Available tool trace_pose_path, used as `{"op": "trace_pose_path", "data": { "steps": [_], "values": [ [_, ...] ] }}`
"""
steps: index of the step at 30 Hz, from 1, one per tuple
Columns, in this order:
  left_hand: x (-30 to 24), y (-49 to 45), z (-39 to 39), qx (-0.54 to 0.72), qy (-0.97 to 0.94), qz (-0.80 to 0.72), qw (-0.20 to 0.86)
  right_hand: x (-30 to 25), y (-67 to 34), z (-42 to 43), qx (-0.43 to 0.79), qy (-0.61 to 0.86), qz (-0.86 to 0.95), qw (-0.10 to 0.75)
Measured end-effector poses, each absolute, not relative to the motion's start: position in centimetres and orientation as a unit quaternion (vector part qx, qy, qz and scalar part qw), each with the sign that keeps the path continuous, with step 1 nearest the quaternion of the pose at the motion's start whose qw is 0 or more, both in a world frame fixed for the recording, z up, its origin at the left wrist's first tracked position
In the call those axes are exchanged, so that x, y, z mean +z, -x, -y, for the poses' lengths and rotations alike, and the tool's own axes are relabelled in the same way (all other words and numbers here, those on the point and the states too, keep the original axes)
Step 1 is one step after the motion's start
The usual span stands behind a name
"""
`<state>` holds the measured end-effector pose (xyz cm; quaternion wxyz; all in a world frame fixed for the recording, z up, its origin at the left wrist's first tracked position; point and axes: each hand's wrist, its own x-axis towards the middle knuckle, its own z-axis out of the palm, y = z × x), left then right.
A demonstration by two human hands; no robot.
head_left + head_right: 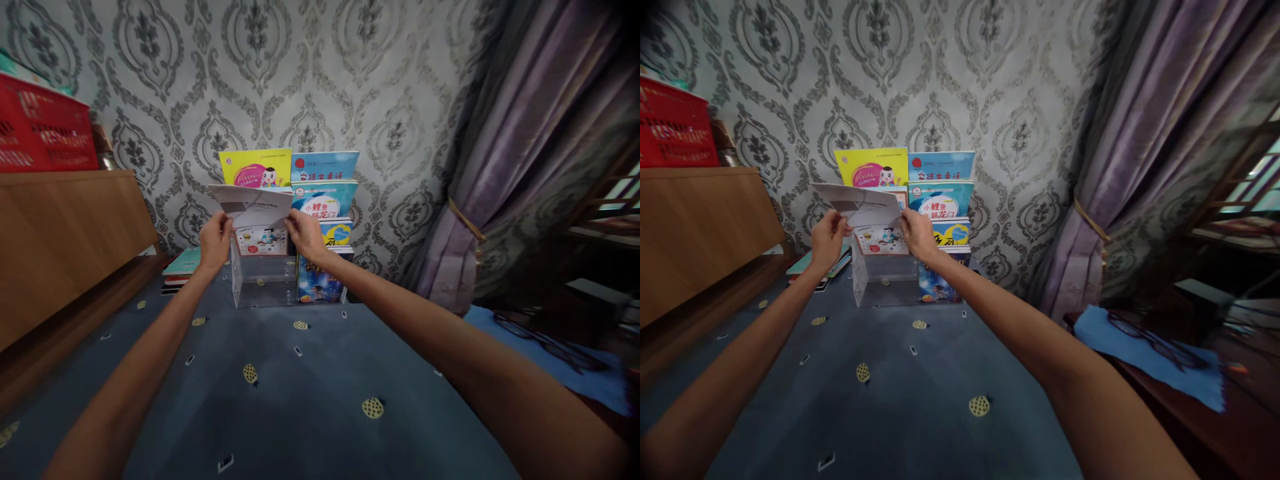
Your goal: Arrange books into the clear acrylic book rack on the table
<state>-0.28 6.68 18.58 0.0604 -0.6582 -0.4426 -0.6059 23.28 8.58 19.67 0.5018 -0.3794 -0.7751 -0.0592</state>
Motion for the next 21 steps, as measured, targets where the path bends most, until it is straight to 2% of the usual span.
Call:
{"op": "trace_pose_path", "data": {
  "steps": [21],
  "values": [
    [17.9,0.2,-9.0,-0.544,0.688,0.477,0.056,19.5,-23.3,-9.8,-0.056,0.469,0.794,0.384]
  ]
}}
